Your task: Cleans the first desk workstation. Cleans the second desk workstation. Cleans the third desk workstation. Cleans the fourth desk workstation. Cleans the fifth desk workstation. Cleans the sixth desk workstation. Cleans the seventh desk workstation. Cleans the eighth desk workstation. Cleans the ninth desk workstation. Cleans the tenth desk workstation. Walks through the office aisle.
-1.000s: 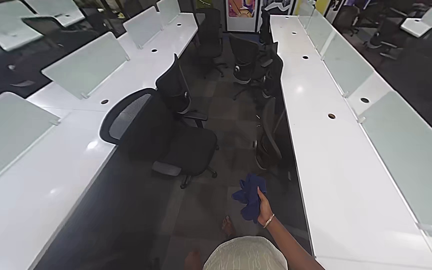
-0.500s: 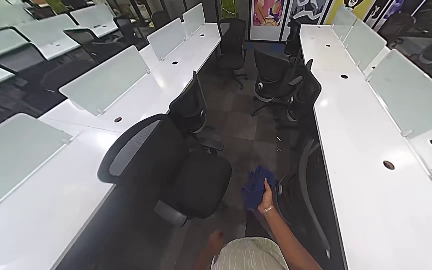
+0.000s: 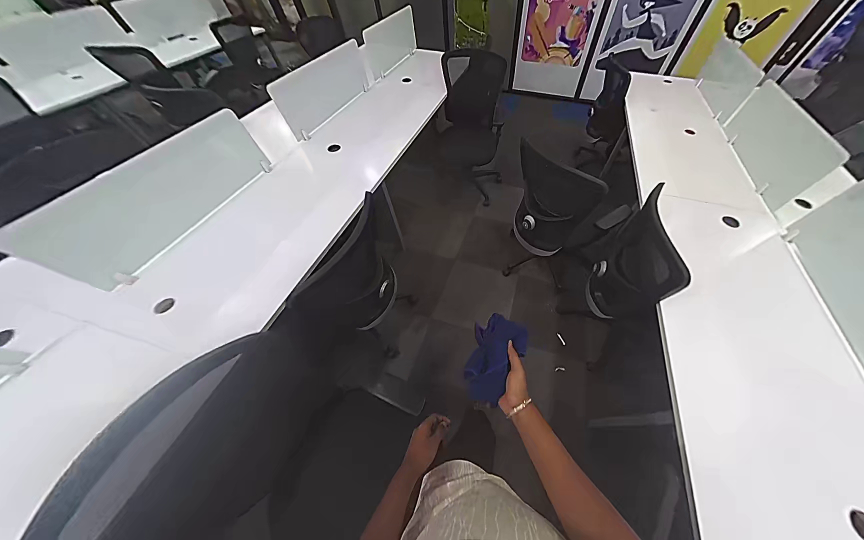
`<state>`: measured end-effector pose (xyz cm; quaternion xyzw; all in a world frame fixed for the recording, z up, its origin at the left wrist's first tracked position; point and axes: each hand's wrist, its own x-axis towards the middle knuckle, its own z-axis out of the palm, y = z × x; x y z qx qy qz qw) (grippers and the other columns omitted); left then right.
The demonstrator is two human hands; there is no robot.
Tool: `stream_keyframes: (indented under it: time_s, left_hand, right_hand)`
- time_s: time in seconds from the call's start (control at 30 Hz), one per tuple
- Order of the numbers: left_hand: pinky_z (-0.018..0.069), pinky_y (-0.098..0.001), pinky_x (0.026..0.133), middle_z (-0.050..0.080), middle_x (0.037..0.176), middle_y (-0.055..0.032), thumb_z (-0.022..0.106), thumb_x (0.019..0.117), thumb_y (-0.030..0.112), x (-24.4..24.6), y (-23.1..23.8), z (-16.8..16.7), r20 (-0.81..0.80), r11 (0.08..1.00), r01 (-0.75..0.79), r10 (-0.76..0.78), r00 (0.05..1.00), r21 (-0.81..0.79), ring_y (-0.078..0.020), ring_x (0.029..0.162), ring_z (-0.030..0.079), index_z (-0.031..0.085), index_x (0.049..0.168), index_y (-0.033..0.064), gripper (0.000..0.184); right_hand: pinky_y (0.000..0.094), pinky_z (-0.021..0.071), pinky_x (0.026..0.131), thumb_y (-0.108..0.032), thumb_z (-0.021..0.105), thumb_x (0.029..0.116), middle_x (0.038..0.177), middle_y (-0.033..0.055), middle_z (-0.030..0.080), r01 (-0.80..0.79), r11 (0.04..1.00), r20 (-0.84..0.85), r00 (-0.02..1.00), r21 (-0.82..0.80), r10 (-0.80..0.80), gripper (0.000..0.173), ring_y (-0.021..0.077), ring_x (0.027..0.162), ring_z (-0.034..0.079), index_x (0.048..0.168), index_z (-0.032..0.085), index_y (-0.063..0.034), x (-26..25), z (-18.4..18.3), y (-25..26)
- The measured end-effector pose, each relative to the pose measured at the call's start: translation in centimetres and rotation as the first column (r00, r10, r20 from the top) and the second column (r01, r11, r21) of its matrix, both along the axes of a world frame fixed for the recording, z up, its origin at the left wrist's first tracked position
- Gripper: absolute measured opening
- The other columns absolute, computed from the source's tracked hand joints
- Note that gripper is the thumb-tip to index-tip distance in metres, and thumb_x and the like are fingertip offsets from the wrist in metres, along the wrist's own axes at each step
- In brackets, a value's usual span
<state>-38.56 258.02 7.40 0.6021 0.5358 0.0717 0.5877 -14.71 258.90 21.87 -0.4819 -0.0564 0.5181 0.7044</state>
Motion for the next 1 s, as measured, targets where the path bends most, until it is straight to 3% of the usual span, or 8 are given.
stream_keyframes:
  time_s: [0.13, 0.33, 0.63, 0.77, 0.83, 0.9, 0.93, 1.0]
  left_hand:
    - [0.0577, -0.0411, 0.089, 0.071, 0.109, -0.0144, 0.051, 0.1066, 0.016, 4.0, 11.1, -4.2, 0.043, 0.995, -0.100, 0.101, 0.994, -0.027, -0.0216, 0.095, 0.070, 0.065, 0.122, 0.0003, 0.026]
    - [0.0554, -0.0476, 0.093, 0.070, 0.114, -0.0207, 0.052, 0.1066, 0.016, 8.9, 27.0, -9.0, -0.059, 0.985, -0.149, 0.144, 0.988, -0.085, -0.0292, 0.101, 0.070, 0.065, 0.125, -0.0023, 0.029]
    - [0.0509, -0.0506, 0.097, 0.068, 0.115, -0.0223, 0.050, 0.1079, 0.026, 17.2, 50.4, -6.3, -0.233, 0.972, 0.115, -0.162, 0.959, -0.204, -0.0327, 0.106, 0.066, 0.063, 0.127, -0.0009, 0.036]
    - [0.0527, -0.0507, 0.097, 0.069, 0.114, -0.0226, 0.054, 0.1065, 0.027, 19.9, 60.5, -9.2, -0.221, 0.978, 0.080, -0.124, 0.967, -0.195, -0.0326, 0.105, 0.068, 0.066, 0.123, -0.0021, 0.035]
    - [0.0535, -0.0522, 0.095, 0.068, 0.116, -0.0278, 0.056, 0.1061, 0.022, 21.8, 65.3, -6.7, -0.251, 0.978, 0.030, -0.082, 0.964, -0.206, -0.0375, 0.106, 0.067, 0.064, 0.123, -0.0077, 0.036]
    - [0.0466, -0.0503, 0.108, 0.061, 0.135, -0.0253, 0.054, 0.1066, 0.020, 25.3, 70.1, -1.5, -0.440, 0.964, -0.083, -0.039, 0.897, -0.254, -0.0362, 0.125, 0.059, 0.058, 0.136, -0.0048, 0.039]
    - [0.0343, -0.0490, 0.119, 0.049, 0.153, -0.0185, 0.048, 0.1098, 0.022, 26.6, 73.8, -0.6, -0.534, 0.912, -0.111, -0.129, 0.836, -0.394, -0.0322, 0.142, 0.045, 0.048, 0.149, 0.0020, 0.044]
    - [0.0495, -0.0539, 0.104, 0.066, 0.128, -0.0259, 0.055, 0.1055, 0.029, 23.2, 77.7, -7.2, -0.514, 0.991, 0.067, -0.119, 0.850, -0.119, -0.0392, 0.120, 0.063, 0.064, 0.130, -0.0032, 0.041]
  right_hand:
    - [0.0393, 0.0527, 0.102, -0.036, 0.030, 0.1126, 0.133, 0.0127, 0.064, -0.139, 0.985, 0.036, 0.989, -0.102, 0.144, 0.048, 0.0186, 0.121, 0.063, 0.146, 0.048, -0.0071, 4.8, -2.8, 7.5]
    - [0.0391, 0.0556, 0.096, -0.038, 0.032, 0.1119, 0.126, 0.0116, 0.067, -0.223, 0.945, 0.060, 0.968, -0.237, 0.244, 0.046, 0.0181, 0.114, 0.066, 0.141, 0.053, -0.0085, 15.0, -3.2, 25.3]
    - [0.0398, 0.0536, 0.101, -0.037, 0.033, 0.1119, 0.132, 0.0124, 0.066, -0.149, 0.975, 0.058, 0.985, -0.167, 0.160, 0.048, 0.0185, 0.120, 0.064, 0.144, 0.051, -0.0066, 24.8, -2.5, 50.2]
    - [0.0406, 0.0539, 0.100, -0.041, 0.035, 0.1112, 0.133, 0.0126, 0.065, -0.177, 0.968, -0.001, 0.984, -0.180, 0.180, 0.050, 0.0192, 0.120, 0.064, 0.145, 0.051, -0.0077, 29.5, -4.7, 62.6]
    - [0.0413, 0.0519, 0.102, -0.042, 0.035, 0.1111, 0.137, 0.0138, 0.062, -0.180, 0.962, -0.018, 0.984, -0.206, 0.180, 0.051, 0.0202, 0.123, 0.062, 0.148, 0.048, -0.0082, 32.4, -4.9, 69.5]
    - [0.0423, 0.0500, 0.105, -0.043, 0.035, 0.1108, 0.141, 0.0150, 0.059, -0.178, 0.958, 0.003, 0.983, -0.226, 0.183, 0.053, 0.0212, 0.127, 0.059, 0.150, 0.045, -0.0081, 35.8, -5.0, 76.7]
    - [0.0425, 0.0491, 0.106, -0.043, 0.035, 0.1108, 0.142, 0.0157, 0.058, -0.170, 0.959, 0.011, 0.984, -0.225, 0.177, 0.054, 0.0216, 0.128, 0.058, 0.150, 0.044, -0.0078, 37.4, -4.8, 80.6]
    - [0.0428, 0.0491, 0.107, -0.045, 0.037, 0.1102, 0.142, 0.0167, 0.058, -0.122, 0.967, 0.027, 0.991, -0.225, 0.131, 0.056, 0.0222, 0.128, 0.059, 0.150, 0.044, -0.0067, 39.9, -4.7, 87.6]
